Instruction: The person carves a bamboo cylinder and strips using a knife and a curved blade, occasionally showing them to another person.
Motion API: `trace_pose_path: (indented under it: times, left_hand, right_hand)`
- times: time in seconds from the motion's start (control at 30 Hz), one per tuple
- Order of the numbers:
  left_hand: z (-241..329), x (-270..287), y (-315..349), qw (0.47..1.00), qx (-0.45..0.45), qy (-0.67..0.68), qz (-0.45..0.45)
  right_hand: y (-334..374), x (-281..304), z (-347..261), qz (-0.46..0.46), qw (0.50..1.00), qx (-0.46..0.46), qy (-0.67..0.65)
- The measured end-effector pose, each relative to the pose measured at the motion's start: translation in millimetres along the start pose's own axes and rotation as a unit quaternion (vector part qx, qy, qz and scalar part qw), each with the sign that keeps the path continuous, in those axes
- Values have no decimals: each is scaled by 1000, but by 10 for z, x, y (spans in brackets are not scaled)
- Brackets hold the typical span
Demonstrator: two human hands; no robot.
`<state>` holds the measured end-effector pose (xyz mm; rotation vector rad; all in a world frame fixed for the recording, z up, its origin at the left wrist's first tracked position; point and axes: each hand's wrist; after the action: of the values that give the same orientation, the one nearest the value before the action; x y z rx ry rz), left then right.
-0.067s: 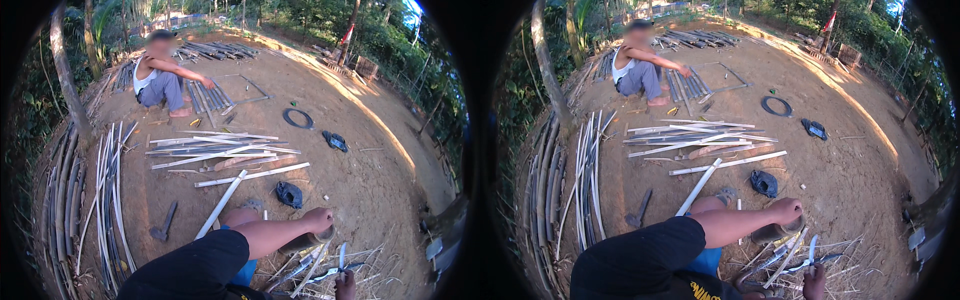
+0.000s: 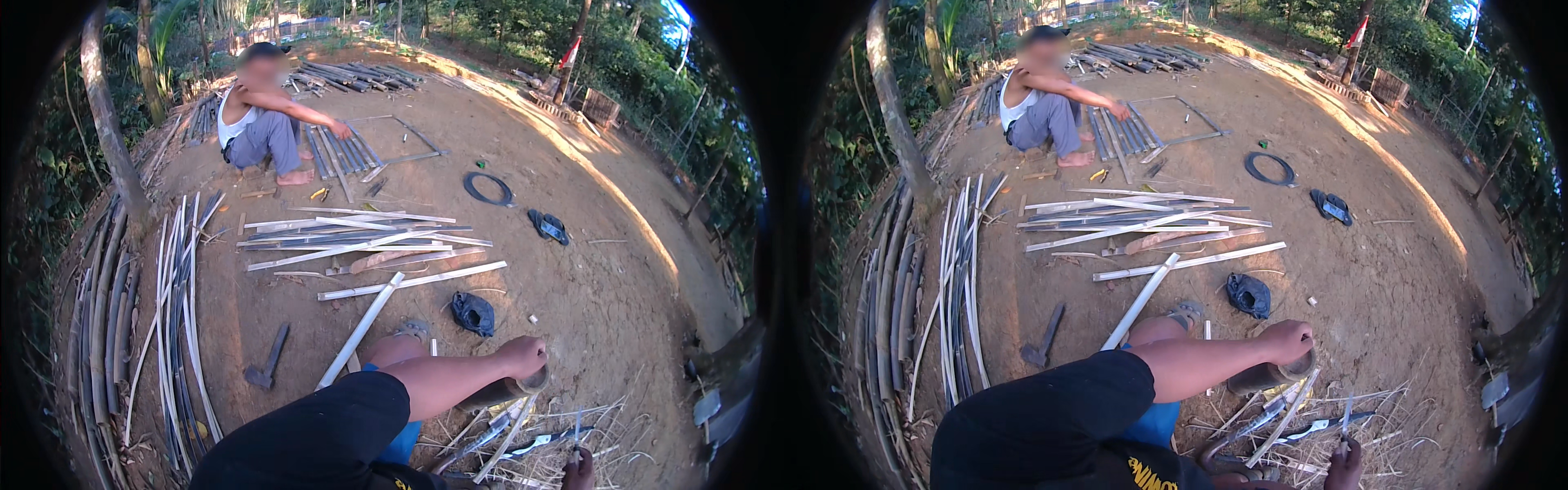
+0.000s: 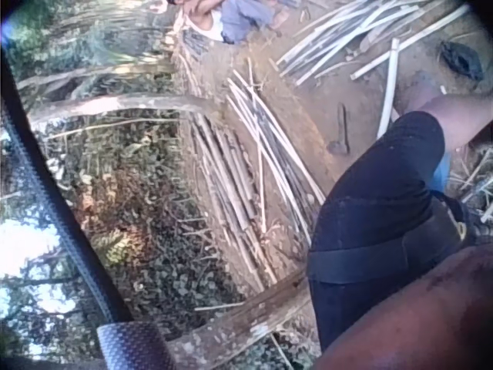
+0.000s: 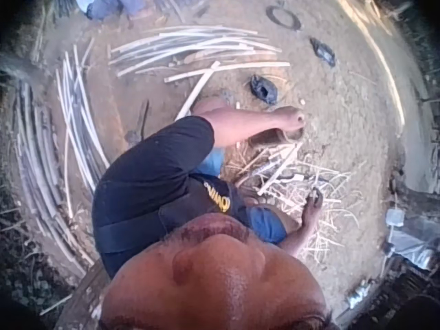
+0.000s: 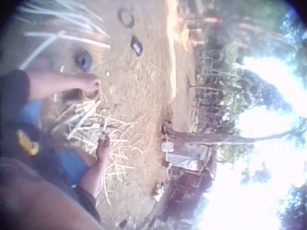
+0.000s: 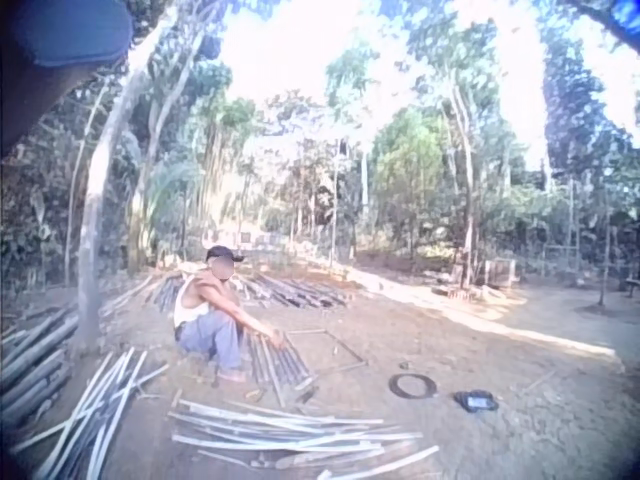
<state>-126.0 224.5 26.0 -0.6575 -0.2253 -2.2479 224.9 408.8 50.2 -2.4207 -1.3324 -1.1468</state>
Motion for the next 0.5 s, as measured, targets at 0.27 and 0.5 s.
trace_pose_path:
  times: [0.27,0.5]
  left_hand:
    - [53,-70,-30,1000,-10,7,-14]
    - [36,10,-10,1000,7,8,1]
  right_hand:
    - [623,316,504,67,965,-136,216]
    - [741,139,-233,54,957,-189,213]
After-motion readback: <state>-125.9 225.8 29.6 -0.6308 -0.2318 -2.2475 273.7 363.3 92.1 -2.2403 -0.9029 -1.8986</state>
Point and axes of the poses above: each hand's wrist, its own y-axis away from the middle knuckle, its own x-axis out of the back of the hand, z = x × y, and after that the axes turned 3 degrees about x, right-handed
